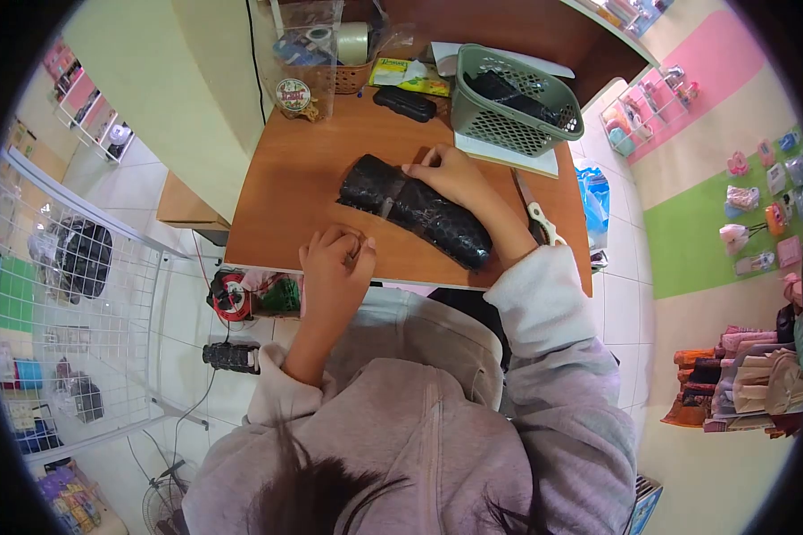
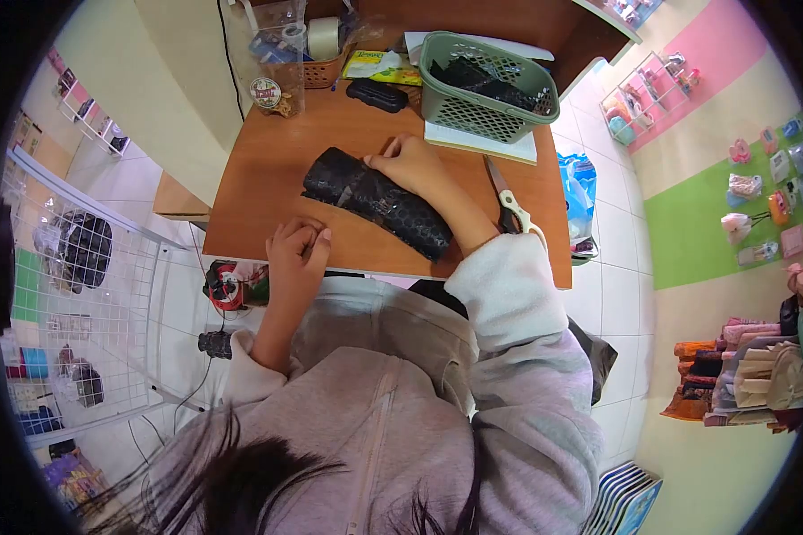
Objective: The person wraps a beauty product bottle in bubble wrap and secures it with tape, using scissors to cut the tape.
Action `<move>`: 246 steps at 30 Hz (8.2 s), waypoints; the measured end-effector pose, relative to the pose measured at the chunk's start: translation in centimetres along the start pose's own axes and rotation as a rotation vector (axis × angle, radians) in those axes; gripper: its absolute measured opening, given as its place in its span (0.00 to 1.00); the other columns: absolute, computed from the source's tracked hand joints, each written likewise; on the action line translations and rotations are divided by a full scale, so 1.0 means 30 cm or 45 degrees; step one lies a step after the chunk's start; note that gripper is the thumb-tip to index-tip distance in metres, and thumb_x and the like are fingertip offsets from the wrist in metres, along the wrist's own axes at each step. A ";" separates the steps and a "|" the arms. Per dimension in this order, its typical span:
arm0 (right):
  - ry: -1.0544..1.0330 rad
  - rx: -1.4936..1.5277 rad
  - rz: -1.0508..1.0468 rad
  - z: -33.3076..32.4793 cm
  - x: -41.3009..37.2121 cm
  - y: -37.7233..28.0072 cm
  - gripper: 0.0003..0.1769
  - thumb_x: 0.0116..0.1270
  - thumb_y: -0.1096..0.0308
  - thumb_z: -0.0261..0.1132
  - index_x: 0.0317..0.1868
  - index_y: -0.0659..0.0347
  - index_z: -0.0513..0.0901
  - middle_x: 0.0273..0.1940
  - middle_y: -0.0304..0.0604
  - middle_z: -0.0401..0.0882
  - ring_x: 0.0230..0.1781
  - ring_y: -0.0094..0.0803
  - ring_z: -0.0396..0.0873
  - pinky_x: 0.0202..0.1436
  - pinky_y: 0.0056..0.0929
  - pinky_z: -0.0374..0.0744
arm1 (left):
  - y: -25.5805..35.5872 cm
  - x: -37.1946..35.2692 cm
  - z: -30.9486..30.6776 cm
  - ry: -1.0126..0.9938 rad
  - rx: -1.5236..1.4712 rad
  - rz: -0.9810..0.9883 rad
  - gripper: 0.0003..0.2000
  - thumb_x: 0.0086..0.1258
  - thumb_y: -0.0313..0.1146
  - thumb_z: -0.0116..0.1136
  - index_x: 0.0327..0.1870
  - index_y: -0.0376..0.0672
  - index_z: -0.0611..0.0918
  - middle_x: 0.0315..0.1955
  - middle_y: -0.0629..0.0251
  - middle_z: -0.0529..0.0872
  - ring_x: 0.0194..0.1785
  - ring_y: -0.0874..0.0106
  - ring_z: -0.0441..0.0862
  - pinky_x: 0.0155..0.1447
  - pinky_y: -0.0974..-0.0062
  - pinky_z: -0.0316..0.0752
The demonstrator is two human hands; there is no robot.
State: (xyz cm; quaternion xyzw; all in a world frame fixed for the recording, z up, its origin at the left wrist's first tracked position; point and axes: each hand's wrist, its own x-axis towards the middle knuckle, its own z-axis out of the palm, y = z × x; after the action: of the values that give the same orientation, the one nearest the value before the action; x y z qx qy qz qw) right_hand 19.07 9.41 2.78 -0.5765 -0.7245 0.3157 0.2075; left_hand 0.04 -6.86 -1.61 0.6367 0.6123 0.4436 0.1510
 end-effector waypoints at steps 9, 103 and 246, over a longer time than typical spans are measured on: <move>0.118 0.324 -0.298 0.059 0.049 0.127 0.14 0.61 0.61 0.77 0.37 0.62 0.84 0.34 0.46 0.86 0.36 0.34 0.85 0.42 0.32 0.80 | 0.006 -0.002 -0.002 -0.002 -0.021 0.018 0.14 0.71 0.34 0.63 0.25 0.38 0.77 0.40 0.64 0.87 0.46 0.61 0.78 0.56 0.59 0.64; 0.001 1.403 -0.319 0.023 -0.095 -0.124 0.13 0.78 0.63 0.65 0.55 0.60 0.79 0.36 0.37 0.85 0.26 0.17 0.70 0.30 0.16 0.67 | -0.015 0.167 0.047 0.133 0.193 0.548 0.18 0.64 0.36 0.71 0.55 0.49 0.86 0.64 0.56 0.79 0.60 0.52 0.80 0.64 0.54 0.73; 0.142 1.373 -0.270 0.126 -0.363 -0.030 0.14 0.77 0.67 0.67 0.55 0.61 0.73 0.40 0.42 0.87 0.29 0.15 0.77 0.27 0.14 0.72 | -0.018 0.121 0.042 -0.139 -0.008 0.314 0.28 0.58 0.38 0.76 0.61 0.44 0.81 0.53 0.58 0.87 0.56 0.55 0.83 0.62 0.57 0.71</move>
State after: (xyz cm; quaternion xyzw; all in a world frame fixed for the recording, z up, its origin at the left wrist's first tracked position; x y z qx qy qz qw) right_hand 18.64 -2.08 1.40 -0.3282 -0.5023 0.5884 0.5421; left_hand 0.12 -3.00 -1.32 0.7299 0.5189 0.4254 0.1304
